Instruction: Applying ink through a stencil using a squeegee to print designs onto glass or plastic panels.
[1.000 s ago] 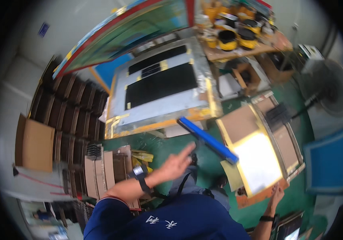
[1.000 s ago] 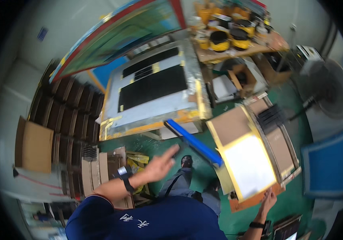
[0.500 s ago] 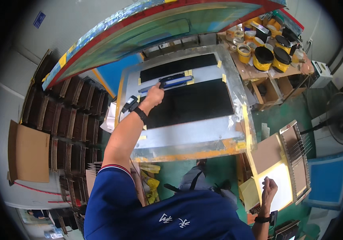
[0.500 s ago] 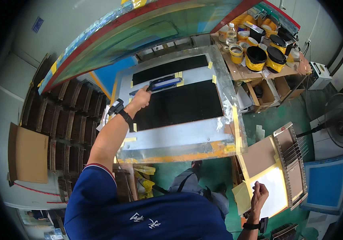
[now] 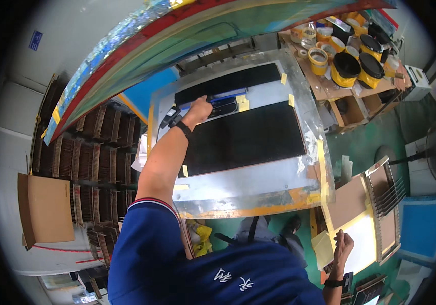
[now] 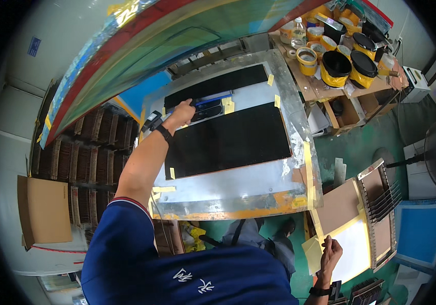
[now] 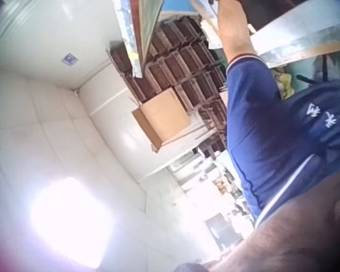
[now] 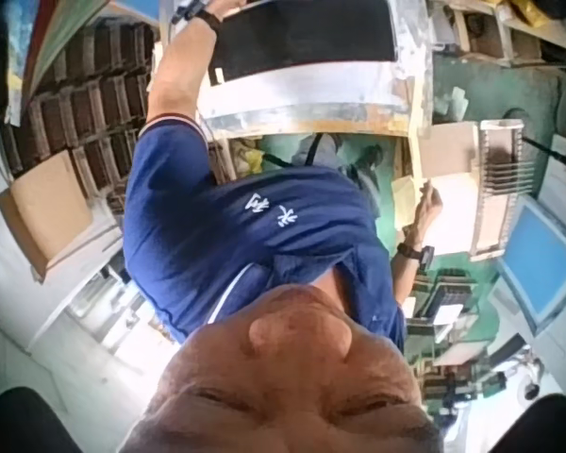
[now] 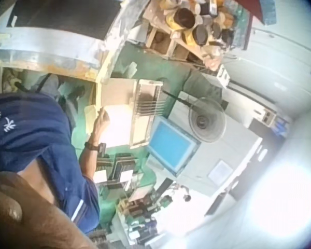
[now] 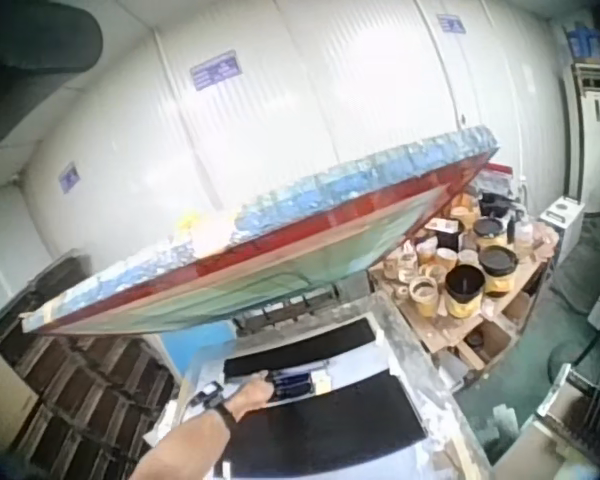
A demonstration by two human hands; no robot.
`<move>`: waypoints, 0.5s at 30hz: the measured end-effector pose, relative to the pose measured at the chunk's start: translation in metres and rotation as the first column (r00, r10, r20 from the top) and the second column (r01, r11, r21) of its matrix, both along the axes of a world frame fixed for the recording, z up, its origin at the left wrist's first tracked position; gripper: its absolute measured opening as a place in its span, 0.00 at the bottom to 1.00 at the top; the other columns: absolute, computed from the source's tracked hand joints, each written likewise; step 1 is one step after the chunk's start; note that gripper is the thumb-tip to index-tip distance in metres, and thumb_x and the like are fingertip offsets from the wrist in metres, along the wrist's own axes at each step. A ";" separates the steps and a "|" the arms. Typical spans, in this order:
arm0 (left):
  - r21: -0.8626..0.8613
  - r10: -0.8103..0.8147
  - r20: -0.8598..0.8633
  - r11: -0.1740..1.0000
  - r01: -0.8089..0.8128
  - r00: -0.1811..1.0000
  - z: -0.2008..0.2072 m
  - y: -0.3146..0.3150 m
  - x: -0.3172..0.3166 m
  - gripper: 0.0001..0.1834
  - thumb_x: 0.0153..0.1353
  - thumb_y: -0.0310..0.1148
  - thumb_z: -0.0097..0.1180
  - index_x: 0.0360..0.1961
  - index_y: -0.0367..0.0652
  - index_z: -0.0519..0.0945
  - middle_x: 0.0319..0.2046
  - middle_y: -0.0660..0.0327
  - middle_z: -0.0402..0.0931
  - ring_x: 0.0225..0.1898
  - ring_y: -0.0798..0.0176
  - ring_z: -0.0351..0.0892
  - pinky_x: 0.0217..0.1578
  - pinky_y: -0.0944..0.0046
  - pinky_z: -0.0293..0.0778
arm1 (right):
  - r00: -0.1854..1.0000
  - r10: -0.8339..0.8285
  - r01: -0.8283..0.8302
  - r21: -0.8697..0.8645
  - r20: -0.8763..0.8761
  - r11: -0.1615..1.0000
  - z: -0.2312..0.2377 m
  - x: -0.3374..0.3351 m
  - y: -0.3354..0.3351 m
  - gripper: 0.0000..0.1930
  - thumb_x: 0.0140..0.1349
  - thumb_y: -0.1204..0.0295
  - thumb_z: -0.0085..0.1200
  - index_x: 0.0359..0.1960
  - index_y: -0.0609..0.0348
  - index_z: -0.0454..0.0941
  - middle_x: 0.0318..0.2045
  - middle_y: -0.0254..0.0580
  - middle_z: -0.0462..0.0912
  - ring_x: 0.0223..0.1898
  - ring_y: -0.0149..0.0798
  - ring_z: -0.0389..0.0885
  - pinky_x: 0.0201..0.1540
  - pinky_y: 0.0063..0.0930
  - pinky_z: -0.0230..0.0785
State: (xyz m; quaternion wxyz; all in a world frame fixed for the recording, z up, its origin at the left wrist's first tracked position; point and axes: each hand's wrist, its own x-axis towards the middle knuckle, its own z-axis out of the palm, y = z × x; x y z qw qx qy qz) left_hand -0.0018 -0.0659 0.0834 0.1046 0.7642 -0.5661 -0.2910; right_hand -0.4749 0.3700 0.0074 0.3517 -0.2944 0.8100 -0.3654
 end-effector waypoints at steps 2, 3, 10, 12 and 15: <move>0.034 -0.020 0.011 0.999 0.019 1.000 -0.005 0.020 0.000 0.33 0.59 0.32 0.43 0.68 0.40 0.60 0.22 0.47 0.79 0.15 0.52 0.77 0.19 0.54 0.73 | 1.000 -0.005 0.005 0.022 -0.002 1.000 -0.004 -0.001 0.001 0.28 0.66 0.51 0.51 0.20 0.66 0.74 0.15 0.33 0.70 0.19 0.27 0.63 0.23 0.25 0.52; 0.013 -0.066 0.006 0.998 0.066 0.998 -0.009 0.035 0.001 0.32 0.61 0.34 0.43 0.68 0.40 0.60 0.24 0.45 0.81 0.17 0.51 0.79 0.21 0.53 0.75 | 1.000 -0.015 0.015 0.023 0.001 1.000 -0.005 -0.001 0.001 0.28 0.66 0.51 0.52 0.21 0.67 0.75 0.15 0.33 0.71 0.19 0.27 0.63 0.23 0.25 0.52; -0.011 -0.002 0.006 1.000 0.002 1.000 -0.008 0.015 -0.005 0.30 0.61 0.35 0.43 0.65 0.39 0.62 0.30 0.42 0.80 0.24 0.47 0.81 0.30 0.50 0.76 | 1.000 0.014 -0.015 0.105 0.006 0.994 -0.006 0.000 -0.013 0.27 0.65 0.52 0.52 0.21 0.67 0.78 0.15 0.34 0.73 0.19 0.27 0.65 0.23 0.24 0.54; 0.078 0.025 0.053 0.997 -0.029 0.998 -0.006 0.015 -0.007 0.30 0.62 0.35 0.45 0.66 0.39 0.61 0.32 0.41 0.79 0.30 0.44 0.81 0.33 0.47 0.76 | 0.999 0.023 -0.026 0.058 0.041 0.998 -0.003 0.002 -0.017 0.27 0.65 0.52 0.52 0.21 0.67 0.77 0.15 0.34 0.72 0.19 0.27 0.65 0.24 0.24 0.54; 0.046 -0.093 0.238 0.995 0.085 0.967 -0.013 0.050 -0.008 0.35 0.62 0.38 0.47 0.69 0.40 0.56 0.44 0.34 0.77 0.47 0.35 0.77 0.49 0.43 0.72 | 1.000 -0.001 -0.004 0.176 0.028 0.984 -0.001 0.002 -0.020 0.25 0.66 0.55 0.53 0.23 0.70 0.78 0.17 0.35 0.75 0.20 0.27 0.66 0.25 0.24 0.56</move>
